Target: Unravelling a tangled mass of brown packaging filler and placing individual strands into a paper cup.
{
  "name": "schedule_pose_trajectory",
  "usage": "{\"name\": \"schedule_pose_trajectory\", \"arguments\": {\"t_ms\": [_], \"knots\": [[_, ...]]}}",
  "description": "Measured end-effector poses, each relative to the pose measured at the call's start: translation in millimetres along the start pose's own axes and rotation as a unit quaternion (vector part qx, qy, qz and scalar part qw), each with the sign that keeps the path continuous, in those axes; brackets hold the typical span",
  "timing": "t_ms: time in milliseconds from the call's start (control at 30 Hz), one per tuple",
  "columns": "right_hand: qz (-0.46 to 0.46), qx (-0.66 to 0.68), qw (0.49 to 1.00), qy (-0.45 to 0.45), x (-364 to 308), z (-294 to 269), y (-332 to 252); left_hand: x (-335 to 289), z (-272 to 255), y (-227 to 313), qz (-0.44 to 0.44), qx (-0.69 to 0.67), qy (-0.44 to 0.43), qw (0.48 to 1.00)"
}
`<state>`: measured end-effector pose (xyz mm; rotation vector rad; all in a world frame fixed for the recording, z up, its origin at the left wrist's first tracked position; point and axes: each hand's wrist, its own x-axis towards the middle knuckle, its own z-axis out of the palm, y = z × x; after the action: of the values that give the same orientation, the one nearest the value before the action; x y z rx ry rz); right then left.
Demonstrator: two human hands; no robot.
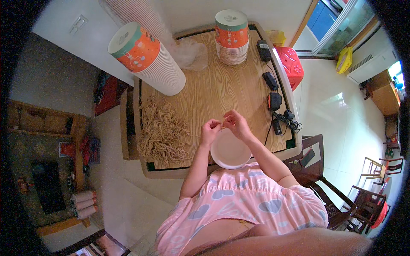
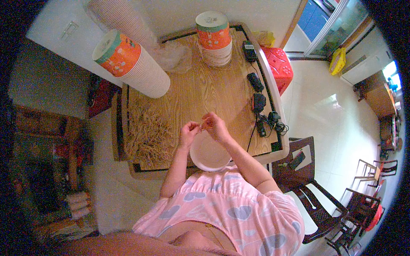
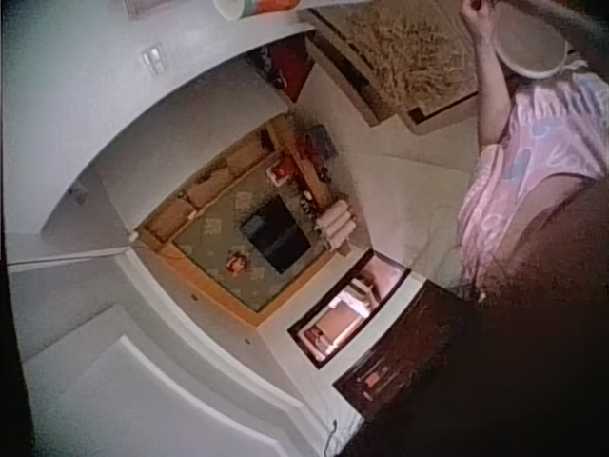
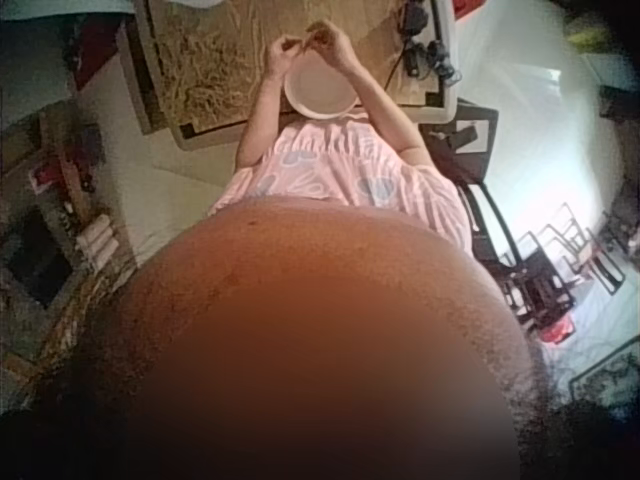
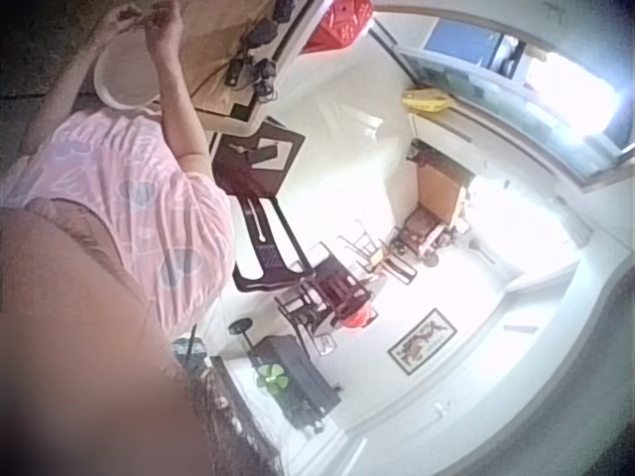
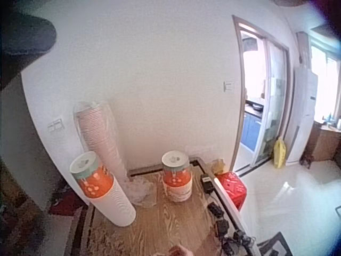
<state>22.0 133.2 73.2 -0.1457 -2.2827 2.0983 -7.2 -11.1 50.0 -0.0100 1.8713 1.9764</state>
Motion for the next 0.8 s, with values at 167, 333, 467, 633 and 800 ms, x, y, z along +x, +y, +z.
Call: {"name": "schedule_pose_trajectory", "arguments": {"t_ms": [167, 333, 467, 633, 800], "knots": [[0.014, 0.019, 1.0, 0.006, 2, 0, 9, 3, -4, -8, 0.014, -0.003, -0.006, 1.0], [0.022, -0.035, 0.999, -0.009, 0, -1, -1, 1, -6, -5, -0.014, -0.032, 0.0, 0.999], [0.018, -0.013, 1.0, -0.017, -1, -1, 0, 0, -3, 0, -0.022, -0.066, 0.0, 0.998], [0.017, -0.008, 0.999, -0.029, -1, 0, 1, 1, -7, -2, -0.029, -0.055, -0.002, 0.998], [0.02, -0.02, 0.999, -0.022, -1, 1, -3, 1, -9, -2, -0.033, -0.03, -0.024, 0.999]]}}
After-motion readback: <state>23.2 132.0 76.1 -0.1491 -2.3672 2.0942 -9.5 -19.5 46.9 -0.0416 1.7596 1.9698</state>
